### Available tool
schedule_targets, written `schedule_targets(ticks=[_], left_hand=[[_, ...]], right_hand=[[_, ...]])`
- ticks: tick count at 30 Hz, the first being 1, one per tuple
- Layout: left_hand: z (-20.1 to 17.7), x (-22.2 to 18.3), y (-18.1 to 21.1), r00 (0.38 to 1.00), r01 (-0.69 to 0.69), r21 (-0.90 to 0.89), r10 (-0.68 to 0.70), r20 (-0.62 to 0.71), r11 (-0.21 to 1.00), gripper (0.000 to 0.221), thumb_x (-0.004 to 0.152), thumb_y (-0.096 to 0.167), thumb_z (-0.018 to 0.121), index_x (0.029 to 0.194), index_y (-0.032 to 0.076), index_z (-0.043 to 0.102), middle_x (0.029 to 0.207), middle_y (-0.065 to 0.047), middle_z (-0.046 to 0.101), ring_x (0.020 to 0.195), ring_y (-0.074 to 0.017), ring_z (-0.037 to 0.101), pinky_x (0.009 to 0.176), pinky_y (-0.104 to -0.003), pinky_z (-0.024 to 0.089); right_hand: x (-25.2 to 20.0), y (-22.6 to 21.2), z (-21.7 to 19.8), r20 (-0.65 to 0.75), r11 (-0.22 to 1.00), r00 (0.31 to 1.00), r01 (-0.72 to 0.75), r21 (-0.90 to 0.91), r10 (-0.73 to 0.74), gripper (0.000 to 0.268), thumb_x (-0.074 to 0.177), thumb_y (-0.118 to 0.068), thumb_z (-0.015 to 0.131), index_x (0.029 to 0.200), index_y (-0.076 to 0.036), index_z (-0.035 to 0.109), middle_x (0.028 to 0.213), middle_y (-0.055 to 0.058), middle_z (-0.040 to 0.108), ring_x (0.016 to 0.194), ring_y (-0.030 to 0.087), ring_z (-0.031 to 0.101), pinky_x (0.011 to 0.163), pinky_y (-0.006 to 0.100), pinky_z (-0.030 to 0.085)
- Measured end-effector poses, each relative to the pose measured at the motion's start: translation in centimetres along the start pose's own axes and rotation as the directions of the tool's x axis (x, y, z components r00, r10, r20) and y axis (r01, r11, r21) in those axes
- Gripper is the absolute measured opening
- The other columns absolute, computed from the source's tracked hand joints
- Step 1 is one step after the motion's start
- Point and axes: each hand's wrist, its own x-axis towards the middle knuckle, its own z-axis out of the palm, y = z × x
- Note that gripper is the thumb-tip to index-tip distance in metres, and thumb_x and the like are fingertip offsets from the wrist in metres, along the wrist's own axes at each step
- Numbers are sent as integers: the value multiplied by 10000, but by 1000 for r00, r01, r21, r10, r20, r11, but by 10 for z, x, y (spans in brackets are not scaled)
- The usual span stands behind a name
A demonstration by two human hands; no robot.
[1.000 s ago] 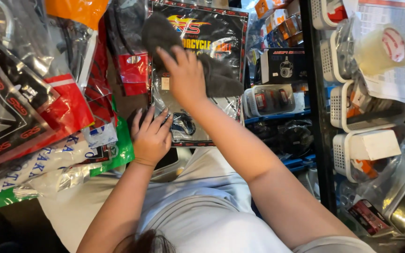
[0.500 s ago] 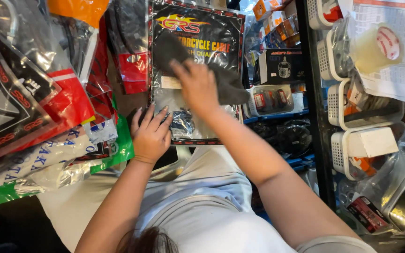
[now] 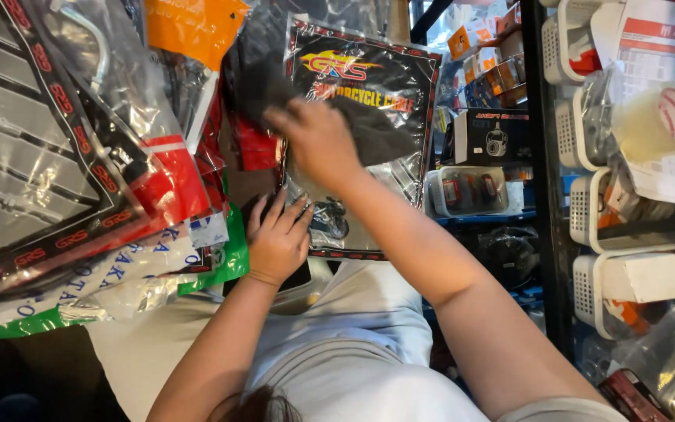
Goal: Wiping down and organizing motorcycle cable packages in a storage area.
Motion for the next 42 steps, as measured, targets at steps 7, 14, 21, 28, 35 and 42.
schedule_targets(ticks=[7,14,21,28,35,42], left_hand=[[-4,3,1,1000,-9,-2,9,-1,1000,347,863,119,613,1173,126,770,1293,-56,722,1326,-365,584,1111,-542,387],[3,-3,-1,1000,6,5,-6,22,1000,337,861,165,642,1169,148,778,1323,-41,716,1346,-356,571,1129,-526,352],[2,3,-1,1000,-14,-22,14,-1,1000,317,856,122,623,1135,120,773,1292,-60,721,1323,-375,582,1086,-550,388],[11,1,0,978,-42,64,54,-203,997,279,868,132,603,1082,182,774,1169,-39,727,1212,-333,665,1036,-556,472],[12,2,-2,976,-46,79,62,-209,996,295,883,136,597,1099,212,782,1204,-6,739,1211,-294,676,1034,-524,466],[10,3,0,972,-64,86,82,-222,994,282,891,138,593,1088,210,782,1215,-13,744,1204,-298,682,1025,-524,476]], right_hand=[[32,70,24,89,975,983,-146,-167,162,518,908,-61,594,1395,-235,605,1238,169,609,1053,404,583,800,530,520],[44,88,33,15,914,929,-360,-184,369,583,882,2,629,1401,-263,615,1281,76,564,1143,343,503,857,489,497],[-19,26,-7,112,993,987,-119,-2,118,542,927,18,581,1397,-249,616,1267,137,598,1056,369,524,836,475,479],[-121,-27,-19,168,997,983,-75,-4,74,489,918,-163,578,1377,-316,646,1237,62,627,1110,333,584,852,450,503],[-107,55,-23,-126,942,966,-251,-222,227,523,903,-57,608,1380,-268,650,1159,138,643,1049,384,609,816,472,518],[-113,68,-15,-189,897,903,-415,-149,386,748,729,-21,806,1420,-241,625,1235,126,589,1107,386,579,930,513,530]])
